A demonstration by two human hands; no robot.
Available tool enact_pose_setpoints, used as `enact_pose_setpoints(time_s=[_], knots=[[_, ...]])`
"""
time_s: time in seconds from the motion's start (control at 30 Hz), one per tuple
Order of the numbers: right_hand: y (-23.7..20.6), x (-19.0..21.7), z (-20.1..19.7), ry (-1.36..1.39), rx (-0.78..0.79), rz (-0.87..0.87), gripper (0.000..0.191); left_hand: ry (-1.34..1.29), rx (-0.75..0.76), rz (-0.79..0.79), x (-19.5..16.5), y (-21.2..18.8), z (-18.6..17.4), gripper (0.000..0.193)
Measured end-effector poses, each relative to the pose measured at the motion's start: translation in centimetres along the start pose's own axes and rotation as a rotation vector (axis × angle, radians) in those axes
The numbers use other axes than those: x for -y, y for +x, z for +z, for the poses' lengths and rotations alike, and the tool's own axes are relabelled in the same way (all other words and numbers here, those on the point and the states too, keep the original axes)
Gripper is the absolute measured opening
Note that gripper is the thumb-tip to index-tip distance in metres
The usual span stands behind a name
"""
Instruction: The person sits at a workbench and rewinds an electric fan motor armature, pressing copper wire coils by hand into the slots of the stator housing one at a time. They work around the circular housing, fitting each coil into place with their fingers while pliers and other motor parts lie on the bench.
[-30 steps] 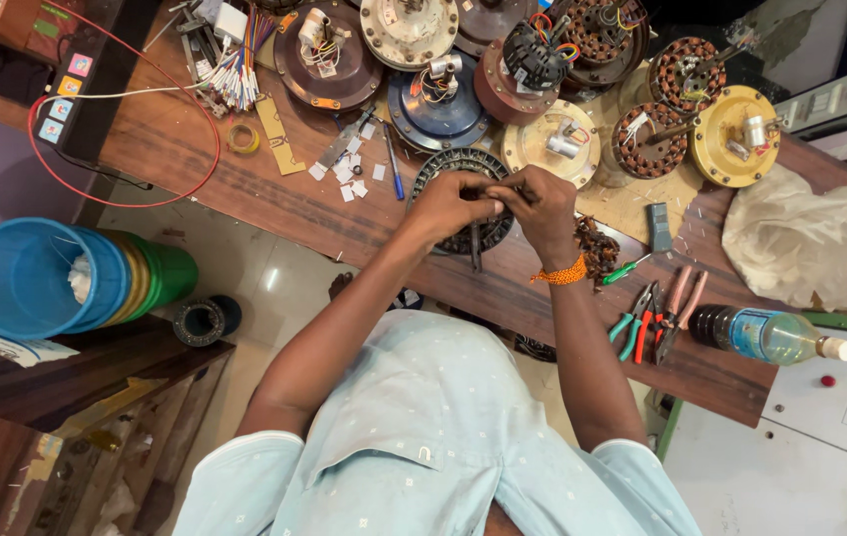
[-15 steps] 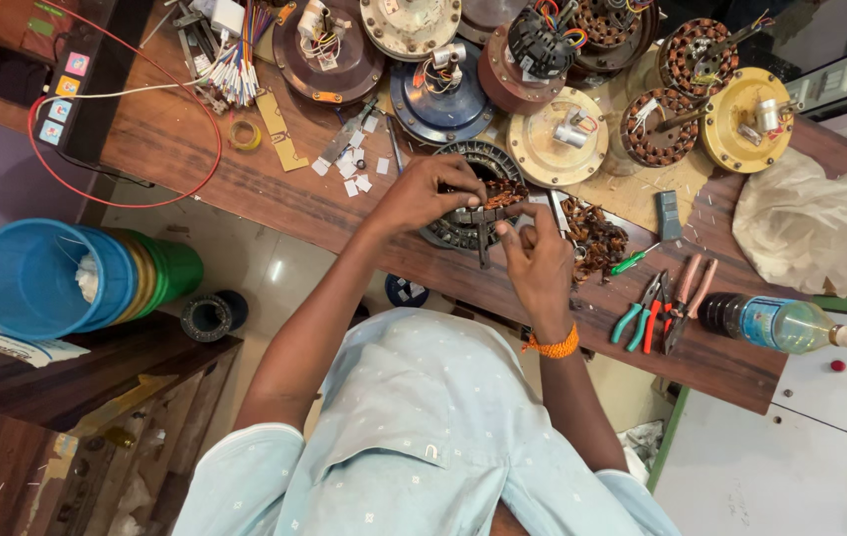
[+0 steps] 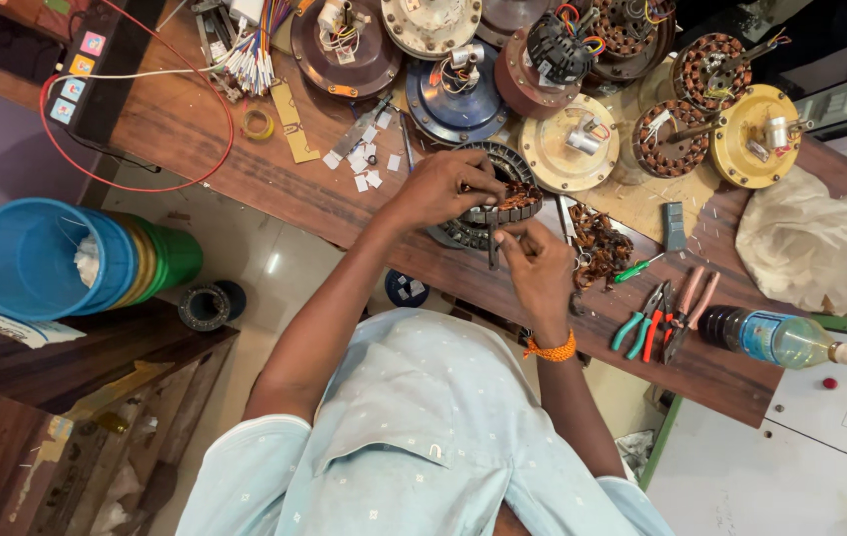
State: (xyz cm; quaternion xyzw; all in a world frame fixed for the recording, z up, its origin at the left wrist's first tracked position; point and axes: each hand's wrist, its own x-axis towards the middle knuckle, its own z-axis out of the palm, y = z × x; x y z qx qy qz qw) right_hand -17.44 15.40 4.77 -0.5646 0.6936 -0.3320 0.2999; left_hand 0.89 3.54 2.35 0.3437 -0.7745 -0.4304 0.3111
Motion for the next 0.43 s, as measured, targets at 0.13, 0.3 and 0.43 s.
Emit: enact_pose_setpoints(time_s=[0.13, 0.3, 0.43], knots=[[0.1, -3.3, 1.6, 0.043, 0.024, 0.046, 0.014, 0.035, 0.024, 0.036, 0.3, 0.0, -0.1, 0.019], [0.2, -6.8, 0.7, 0.208, -0.026, 0.084, 0.009, 0.146, -0.143, 0.167, -0.8, -0.6, 0.0, 0.026], [1.5, -8.1, -1.7, 0.129, -0.104, -0.177, 0.006, 0.243, -0.028, -0.151, -4.5, -2.1, 1.1, 0.047]])
